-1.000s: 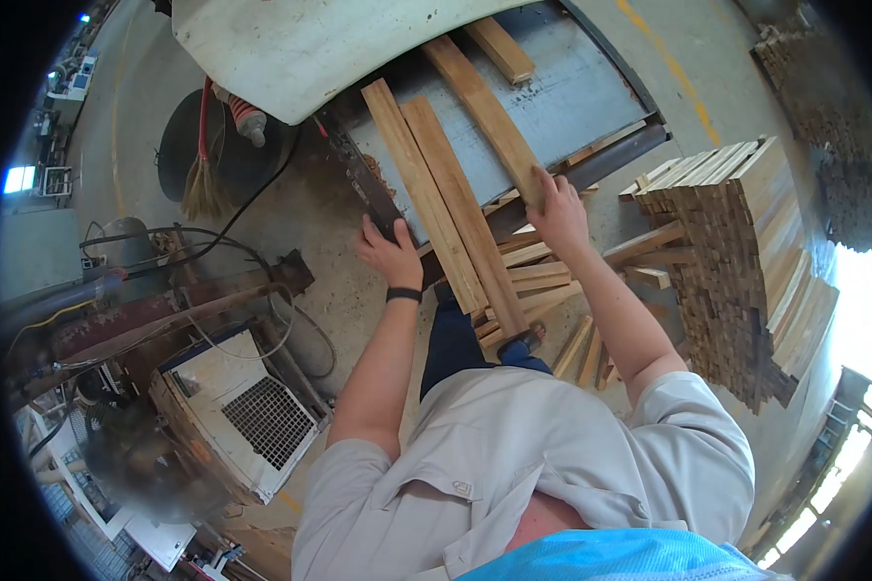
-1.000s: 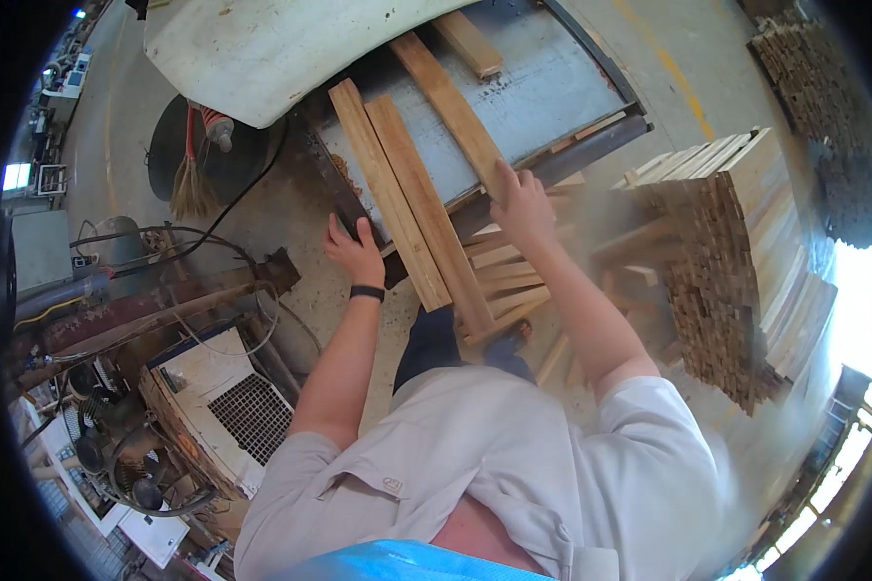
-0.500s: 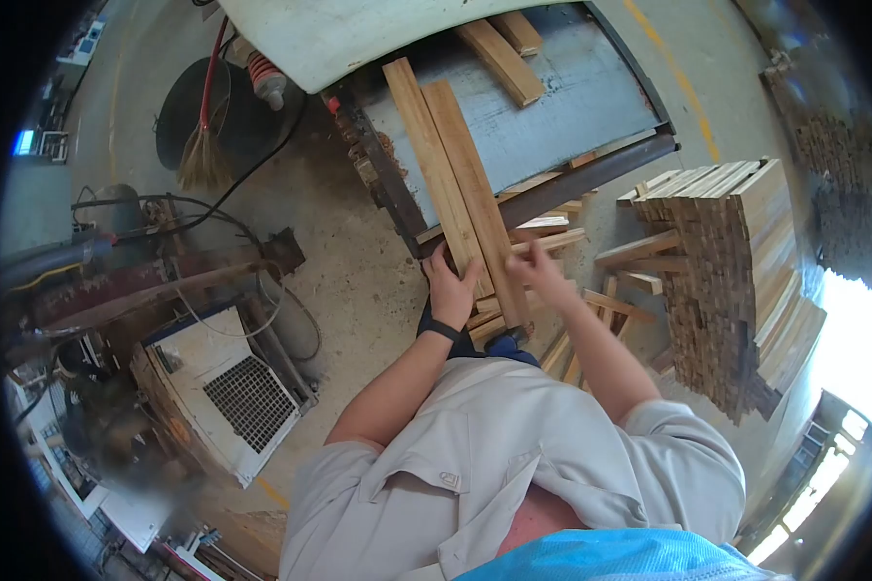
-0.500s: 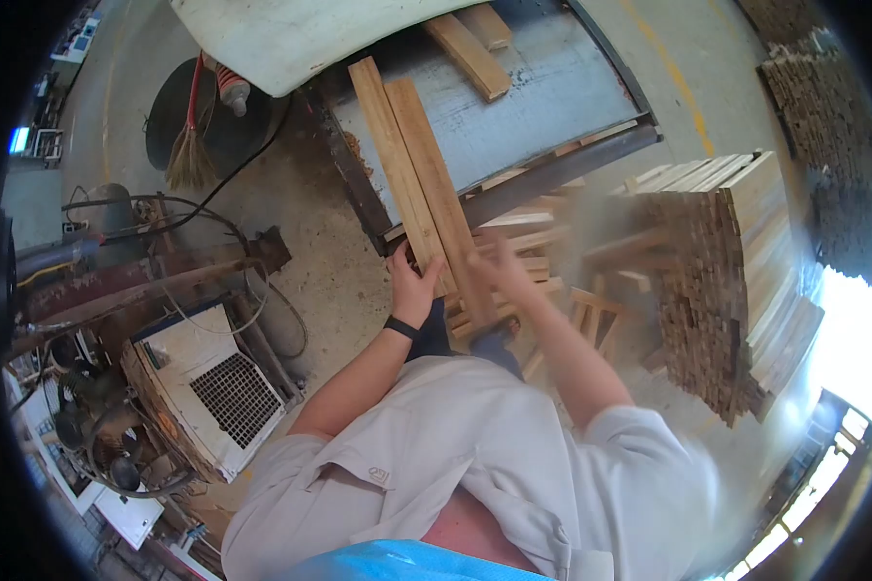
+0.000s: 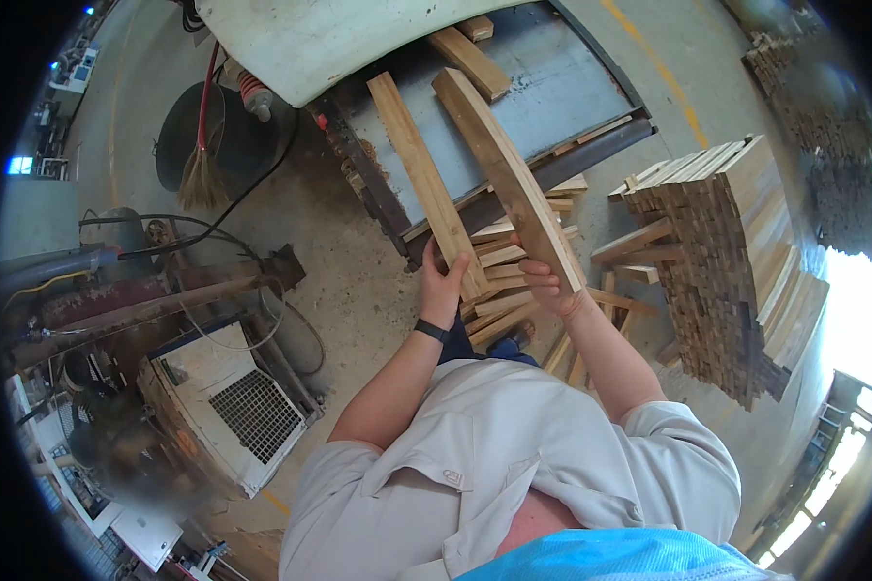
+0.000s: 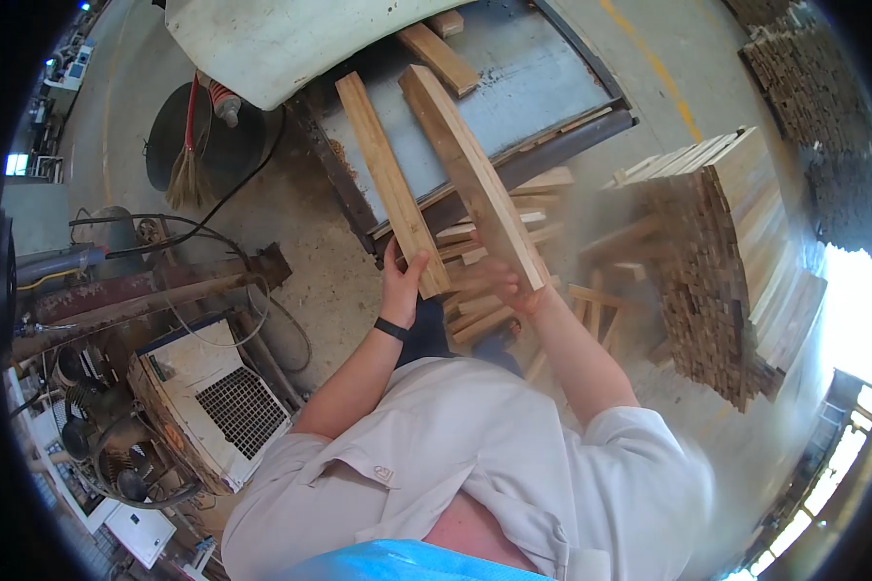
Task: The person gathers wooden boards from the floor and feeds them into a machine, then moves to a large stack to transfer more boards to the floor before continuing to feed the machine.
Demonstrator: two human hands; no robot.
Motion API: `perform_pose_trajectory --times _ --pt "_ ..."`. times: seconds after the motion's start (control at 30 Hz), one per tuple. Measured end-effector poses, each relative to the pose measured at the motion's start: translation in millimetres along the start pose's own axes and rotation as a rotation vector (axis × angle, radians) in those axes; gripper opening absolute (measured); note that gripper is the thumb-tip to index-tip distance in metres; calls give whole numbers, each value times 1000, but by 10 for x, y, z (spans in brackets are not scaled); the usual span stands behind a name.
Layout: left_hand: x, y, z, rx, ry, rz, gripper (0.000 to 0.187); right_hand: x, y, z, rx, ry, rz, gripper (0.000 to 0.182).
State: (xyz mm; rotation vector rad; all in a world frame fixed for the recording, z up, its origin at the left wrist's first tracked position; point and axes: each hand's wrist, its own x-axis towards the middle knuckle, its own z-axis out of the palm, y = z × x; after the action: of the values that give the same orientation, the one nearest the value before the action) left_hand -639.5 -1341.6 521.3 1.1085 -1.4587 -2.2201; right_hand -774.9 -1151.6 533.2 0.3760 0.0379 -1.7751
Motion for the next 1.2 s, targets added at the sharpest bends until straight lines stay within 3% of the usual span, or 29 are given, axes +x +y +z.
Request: perform_pose_trajectory --times 0.1,0.17,0.2,0.27,0.3,0.33,0.4,0.53,0.6,0.63,0.7,0.73,0.8,0.87,0.93,0.97,1.03,1.13,1.2 --pt "-62 66 -15 50 -20 -88 75 7 -46 3 43 -3 -5 55" --pt "-54 21 -46 37 -51 -49 73 61 -154 -66 -247 -19 16 59" --pt "-40 1 -64 36 -44 -47 73 110 -162 1 -247 -21 23 59" --pt "-33 -25 -115 -9 -87 -61 70 215 -145 189 -913 767 -228 61" --pt "-42 2 -120 -8 -83 -61 70 260 -230 82 -1151 706 -297 64" --pt "-68 46 -111 -155 -113 -102 68 334 -305 33 -1150 704 -293 64" --pt "-86 131 -124 -303 -143 -141 67 537 -503 -28 -1553 778 -356 70" --pt "-82 231 -222 -576 -262 -355 64 1085 -840 61 -1841 762 -427 68" --pt "-90 288 -249 -645 -298 -421 64 1269 -839 304 -2376 1006 -651 65" --pt "-108 315 -247 -686 -341 -393 62 1248 -782 458 -2376 995 -656 65" --pt "-95 342 -266 -728 -379 -356 60 1146 -642 678 -2689 1187 -479 63" --pt "-76 329 -285 -677 -351 -367 60 1159 -692 632 -2695 1173 -481 63" --pt "-64 284 -297 -632 -316 -381 61 1113 -826 380 -2272 1068 -511 65" --pt "-20 242 -260 -353 -124 -246 61 1261 -958 339 -2199 991 -609 64" --pt "37 76 -253 -266 -23 -203 58 1457 -1028 519 -1648 948 -435 64" --pt "46 -12 -255 -175 75 -164 56 1583 -1095 462 -1640 952 -438 64" --pt "-11 122 -136 -162 115 -157 59 1793 -1189 313 -1466 705 -774 61" --pt "31 78 -52 -4 140 -74 65 1747 -1052 492 -1601 688 -825 62" --pt "114 -39 18 136 116 11 68 1575 -865 401 -1640 580 -722 54"
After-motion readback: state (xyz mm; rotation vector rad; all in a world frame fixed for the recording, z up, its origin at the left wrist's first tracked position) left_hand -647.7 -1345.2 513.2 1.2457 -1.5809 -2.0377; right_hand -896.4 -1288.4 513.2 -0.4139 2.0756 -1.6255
